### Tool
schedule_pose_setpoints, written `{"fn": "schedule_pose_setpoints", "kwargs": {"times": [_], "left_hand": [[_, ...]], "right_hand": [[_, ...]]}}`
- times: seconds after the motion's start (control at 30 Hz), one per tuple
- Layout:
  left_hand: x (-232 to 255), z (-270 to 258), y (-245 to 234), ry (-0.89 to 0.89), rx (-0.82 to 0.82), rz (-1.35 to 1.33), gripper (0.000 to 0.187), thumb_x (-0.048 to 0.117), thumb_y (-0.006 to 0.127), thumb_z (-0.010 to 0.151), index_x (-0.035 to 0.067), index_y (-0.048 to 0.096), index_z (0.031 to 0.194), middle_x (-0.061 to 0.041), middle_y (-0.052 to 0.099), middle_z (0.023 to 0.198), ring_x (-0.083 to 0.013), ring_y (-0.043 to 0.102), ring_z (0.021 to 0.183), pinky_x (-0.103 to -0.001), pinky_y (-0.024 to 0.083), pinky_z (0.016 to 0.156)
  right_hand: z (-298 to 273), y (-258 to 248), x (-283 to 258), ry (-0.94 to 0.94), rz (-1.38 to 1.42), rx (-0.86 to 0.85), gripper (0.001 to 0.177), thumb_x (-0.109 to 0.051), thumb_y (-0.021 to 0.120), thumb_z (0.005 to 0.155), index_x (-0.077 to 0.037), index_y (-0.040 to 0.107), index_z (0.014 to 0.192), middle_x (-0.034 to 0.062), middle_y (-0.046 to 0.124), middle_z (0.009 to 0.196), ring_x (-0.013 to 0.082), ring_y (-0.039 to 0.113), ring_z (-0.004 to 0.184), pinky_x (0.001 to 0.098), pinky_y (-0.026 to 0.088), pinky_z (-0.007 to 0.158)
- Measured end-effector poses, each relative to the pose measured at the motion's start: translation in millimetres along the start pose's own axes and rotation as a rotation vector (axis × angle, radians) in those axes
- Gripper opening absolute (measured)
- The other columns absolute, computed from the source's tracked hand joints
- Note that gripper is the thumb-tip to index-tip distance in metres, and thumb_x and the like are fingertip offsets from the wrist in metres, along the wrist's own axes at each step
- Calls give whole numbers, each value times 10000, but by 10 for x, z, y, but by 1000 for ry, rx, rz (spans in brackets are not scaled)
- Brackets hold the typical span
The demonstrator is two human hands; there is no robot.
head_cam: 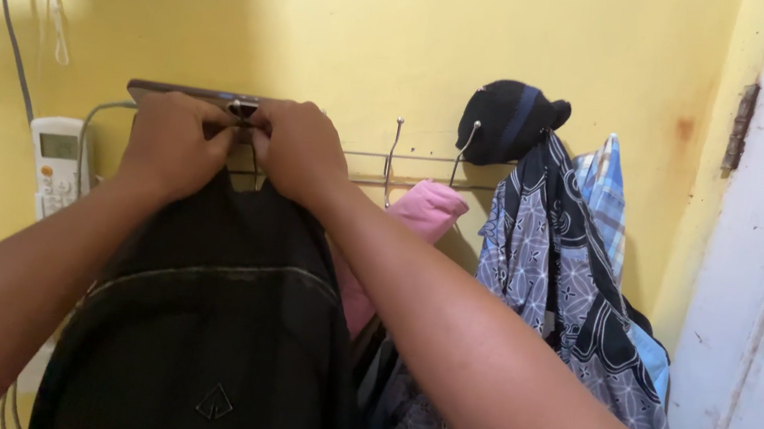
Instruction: Tidying a bedroom by smoothing a bedsheet and hanging a shirt and a backpack on wall hooks.
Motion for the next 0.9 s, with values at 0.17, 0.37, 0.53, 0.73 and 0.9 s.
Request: {"fn": "schedule_pose_setpoints", "kwargs": {"times": [0.17, 0.37, 0.53, 0.73, 0.9], "left_hand": [[27, -46, 3, -3, 11, 65, 155, 210, 769, 867, 105, 819, 969, -191, 720, 856, -378, 697, 782, -449, 560, 776], [188, -159, -50, 65, 73, 90, 147, 187, 777, 890, 80, 811, 985, -190, 723, 898, -392, 692, 832, -463, 549, 803], [221, -200, -115, 77, 88, 44, 157, 162, 773, 881, 61, 806, 996, -191, 730, 918, -388, 697, 846, -457, 551, 816], [342, -408, -273, 97, 118, -23, 213, 117, 751, 864, 17, 780, 1050, -208, 732, 950, -381, 709, 864, -439, 559, 816], [335, -576, -303, 46, 77, -59, 253, 111, 749, 842, 13, 767, 1075, -207, 734, 960, -377, 713, 866, -428, 563, 807]], "right_hand": [[-68, 28, 46, -26, -32, 71, 127, -193, 694, 838, -107, 744, 916, 152, 746, 890, 385, 704, 819, 497, 555, 733], [-107, 116, 30, -7, -134, 25, 145, -195, 649, 901, -94, 672, 1002, 180, 728, 879, 400, 702, 808, 522, 548, 715], [-122, 109, -36, -24, -192, -22, 155, -189, 615, 923, -83, 646, 1033, 188, 724, 868, 410, 699, 801, 531, 542, 694], [-215, 150, -75, -40, -267, -83, 157, -155, 575, 938, -55, 628, 1047, 193, 719, 847, 405, 701, 792, 535, 538, 682], [-327, 117, -257, -65, -337, -60, 161, -142, 592, 902, -29, 633, 1008, 180, 716, 857, 376, 708, 832, 503, 554, 706]]}}
Point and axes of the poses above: each hand's wrist, its own z-axis towards the middle knuckle, its own y-axis out of the palm, x = y × z, the point moved 10 cm from there along z, towards the middle knuckle
